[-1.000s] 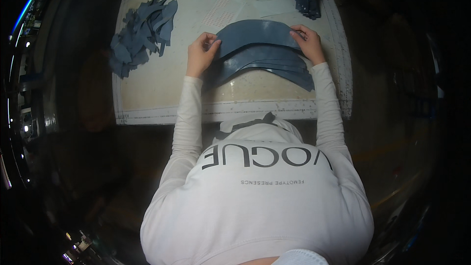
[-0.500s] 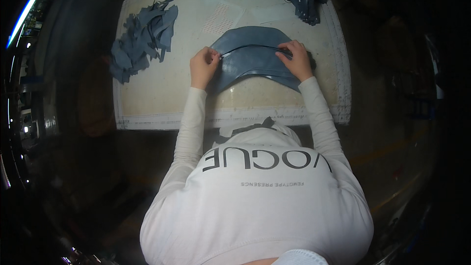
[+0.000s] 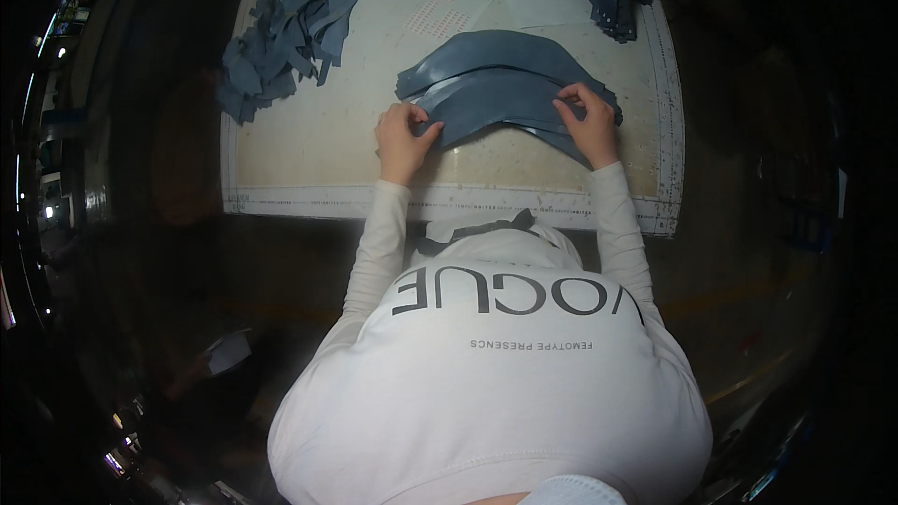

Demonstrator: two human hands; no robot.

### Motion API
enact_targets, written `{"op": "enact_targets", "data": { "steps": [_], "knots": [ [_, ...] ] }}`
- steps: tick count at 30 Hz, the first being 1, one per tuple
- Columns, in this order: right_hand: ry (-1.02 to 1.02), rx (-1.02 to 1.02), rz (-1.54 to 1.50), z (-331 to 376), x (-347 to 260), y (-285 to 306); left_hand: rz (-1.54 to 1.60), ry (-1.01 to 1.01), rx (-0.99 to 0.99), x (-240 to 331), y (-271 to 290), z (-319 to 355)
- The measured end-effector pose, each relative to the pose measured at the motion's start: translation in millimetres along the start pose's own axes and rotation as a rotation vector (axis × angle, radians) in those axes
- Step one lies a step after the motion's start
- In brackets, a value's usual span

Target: The person walks to a work table and begins stacking gray fabric pieces. They repeatedly pick up individual pieces, align them, and place them into a growing stack on the table. The task continues with consistent hand movements and no tools used.

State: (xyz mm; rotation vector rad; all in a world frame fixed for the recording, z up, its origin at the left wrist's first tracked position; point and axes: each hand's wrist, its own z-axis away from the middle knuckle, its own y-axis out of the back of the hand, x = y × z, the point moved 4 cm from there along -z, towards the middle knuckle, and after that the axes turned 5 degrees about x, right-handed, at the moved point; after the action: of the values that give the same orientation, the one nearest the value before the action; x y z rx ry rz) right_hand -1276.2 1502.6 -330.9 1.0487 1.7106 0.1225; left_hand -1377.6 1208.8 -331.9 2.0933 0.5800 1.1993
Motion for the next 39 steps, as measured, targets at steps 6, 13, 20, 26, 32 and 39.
{"op": "enact_targets", "data": {
  "steps": [6, 13, 20, 26, 32, 39],
  "knots": [
    [-0.243, -0.254, -0.011, 32, 9, 9, 0.379, 0.254, -0.322, -14, -5, 18],
    [-0.308, -0.247, -0.144, 51, 21, 10, 0.493, 0.432, -0.345, -18, -14, 31],
    [-0.273, -0.203, -0.398, 39, 0, 15, 0.434, 0.478, -0.297, -4, -26, 1],
    [-0.195, -0.5, -0.505, 26, -60, 58, 0.122, 0.226, -0.137, -2, -10, -33],
    [-0.109, -0.705, -0.584, 19, -105, 62, -0.007, 0.295, -0.169, -13, 13, -32],
    [-0.004, -0.736, -0.633, 12, -147, 31, 1.301, 0.259, -0.821, 39, 0, 22]
  ]
}}
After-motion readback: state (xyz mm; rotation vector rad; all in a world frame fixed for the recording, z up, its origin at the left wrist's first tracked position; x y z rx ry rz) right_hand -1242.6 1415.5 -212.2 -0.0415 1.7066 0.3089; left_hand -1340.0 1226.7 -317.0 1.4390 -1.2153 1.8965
